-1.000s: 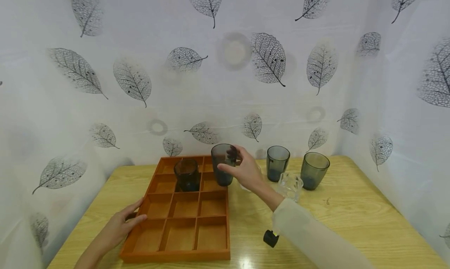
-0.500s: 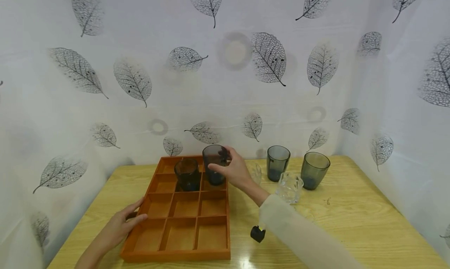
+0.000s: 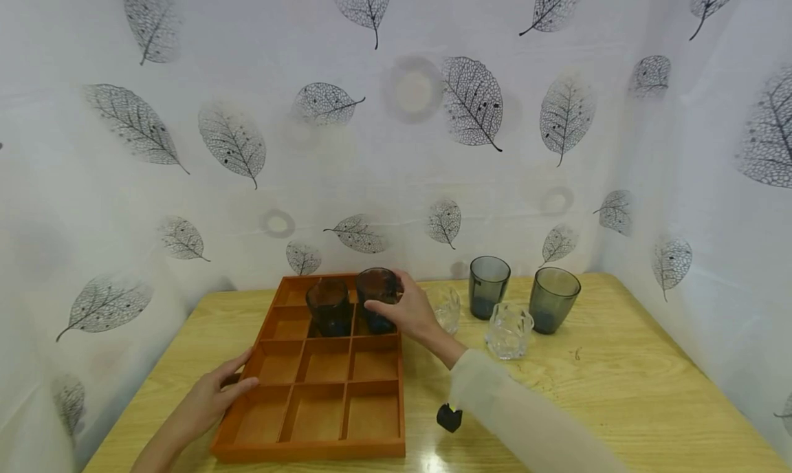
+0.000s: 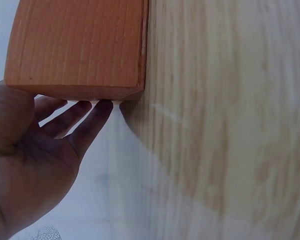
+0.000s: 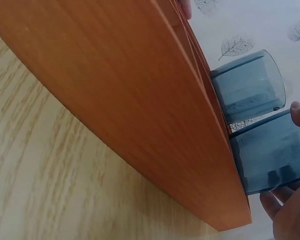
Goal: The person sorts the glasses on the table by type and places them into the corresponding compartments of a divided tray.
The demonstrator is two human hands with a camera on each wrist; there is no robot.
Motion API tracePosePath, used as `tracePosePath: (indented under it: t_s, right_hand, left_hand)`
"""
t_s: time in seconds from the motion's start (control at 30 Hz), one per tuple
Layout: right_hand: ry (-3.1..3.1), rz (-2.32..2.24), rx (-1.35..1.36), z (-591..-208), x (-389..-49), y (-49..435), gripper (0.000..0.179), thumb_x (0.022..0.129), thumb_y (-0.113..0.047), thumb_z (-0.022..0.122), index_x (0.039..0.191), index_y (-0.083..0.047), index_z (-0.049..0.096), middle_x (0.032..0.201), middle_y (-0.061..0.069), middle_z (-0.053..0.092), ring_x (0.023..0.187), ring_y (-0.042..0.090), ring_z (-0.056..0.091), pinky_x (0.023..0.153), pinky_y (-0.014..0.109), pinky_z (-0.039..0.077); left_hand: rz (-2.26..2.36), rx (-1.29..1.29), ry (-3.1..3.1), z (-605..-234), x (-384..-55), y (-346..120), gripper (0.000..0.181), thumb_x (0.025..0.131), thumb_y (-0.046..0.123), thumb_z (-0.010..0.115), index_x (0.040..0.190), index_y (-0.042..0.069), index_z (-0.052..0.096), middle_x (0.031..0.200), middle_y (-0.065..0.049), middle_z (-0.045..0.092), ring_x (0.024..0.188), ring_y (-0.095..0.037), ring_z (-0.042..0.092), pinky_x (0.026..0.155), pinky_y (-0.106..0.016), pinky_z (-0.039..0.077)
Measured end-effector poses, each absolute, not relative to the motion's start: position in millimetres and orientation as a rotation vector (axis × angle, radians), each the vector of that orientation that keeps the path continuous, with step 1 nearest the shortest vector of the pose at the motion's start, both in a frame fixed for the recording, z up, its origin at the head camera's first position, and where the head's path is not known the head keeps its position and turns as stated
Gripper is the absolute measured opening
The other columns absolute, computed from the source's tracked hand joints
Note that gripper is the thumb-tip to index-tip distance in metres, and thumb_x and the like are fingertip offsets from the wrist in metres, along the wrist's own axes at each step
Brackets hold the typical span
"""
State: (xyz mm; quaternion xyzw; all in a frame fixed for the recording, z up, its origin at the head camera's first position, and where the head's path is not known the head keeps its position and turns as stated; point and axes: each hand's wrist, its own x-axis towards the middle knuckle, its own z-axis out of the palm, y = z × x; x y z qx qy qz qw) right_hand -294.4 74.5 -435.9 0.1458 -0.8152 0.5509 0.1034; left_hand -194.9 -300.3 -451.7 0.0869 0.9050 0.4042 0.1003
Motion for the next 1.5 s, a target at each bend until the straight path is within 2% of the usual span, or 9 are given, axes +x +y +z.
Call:
tracePosePath:
  t_s: [0.17,0.37,0.67,0.83,1.0,1.2,1.5]
  right_hand:
    - [-2.425,1.602,0.4,-440,-294,72,0.081,0.083,-0.034,0.089,0.149,-0.005,0.052,0.138,0.015,0.062,0.119,0.032,0.064,0.097,0.05,0.054]
    - [-2.444,1.592,0.39,-446,-293,70,0.077,0.083,-0.035,0.089,0.146,-0.007,0.054,0.131,0.013,0.066,0.113,0.03,0.066,0.094,0.047,0.056]
    - [-2.43,1.655,0.441,-446,-290,71,0.078,0.084,-0.027,0.088,0.148,-0.006,0.049,0.134,0.015,0.063,0.121,0.034,0.063,0.1,0.048,0.053]
    - [-2.468,1.654,0.438,-447,-290,74,0.087,0.085,-0.028,0.088,0.154,-0.004,0.042,0.144,0.018,0.056,0.126,0.037,0.059,0.102,0.049,0.052]
    - [-2.444,1.699,0.462,-444,-287,81,0.093,0.087,-0.028,0.087,0.158,0.0,0.035,0.152,0.018,0.049,0.136,0.034,0.05,0.109,0.048,0.046]
    - [-2.417,1.749,0.489,-436,-279,92,0.086,0.092,-0.034,0.081,0.158,-0.003,0.036,0.152,0.015,0.051,0.137,0.031,0.049,0.111,0.05,0.042]
    - [-2.408,1.736,0.493,-426,-259,117,0.08,0.095,-0.031,0.078,0.158,-0.004,0.038,0.15,0.017,0.052,0.134,0.035,0.051,0.11,0.054,0.043]
  left_hand:
    - [1.207,0.261,2.659,-452,-196,-301,0.072,0.107,0.03,0.059,0.16,-0.005,0.028,0.162,-0.032,0.027,0.134,-0.055,0.045,0.096,-0.054,0.054]
    - [1.211,0.262,2.658,-452,-195,-301,0.072,0.107,0.03,0.06,0.16,-0.005,0.028,0.161,-0.032,0.027,0.134,-0.055,0.046,0.095,-0.053,0.055]
    - [1.198,0.258,2.666,-450,-195,-301,0.072,0.107,0.031,0.06,0.16,-0.006,0.028,0.161,-0.033,0.028,0.133,-0.055,0.047,0.096,-0.054,0.055]
    - [1.198,0.265,2.669,-450,-195,-300,0.071,0.107,0.03,0.06,0.16,-0.006,0.029,0.16,-0.034,0.028,0.132,-0.054,0.048,0.095,-0.054,0.055]
    - [1.203,0.265,2.664,-450,-194,-300,0.072,0.107,0.03,0.06,0.16,-0.006,0.029,0.161,-0.033,0.028,0.132,-0.054,0.048,0.095,-0.052,0.055]
    - [1.196,0.257,2.661,-450,-194,-301,0.072,0.107,0.031,0.06,0.16,-0.006,0.028,0.161,-0.034,0.027,0.133,-0.055,0.047,0.095,-0.054,0.055]
    - [1.191,0.272,2.679,-451,-194,-300,0.071,0.107,0.03,0.06,0.16,-0.005,0.029,0.161,-0.032,0.029,0.132,-0.053,0.048,0.094,-0.05,0.056]
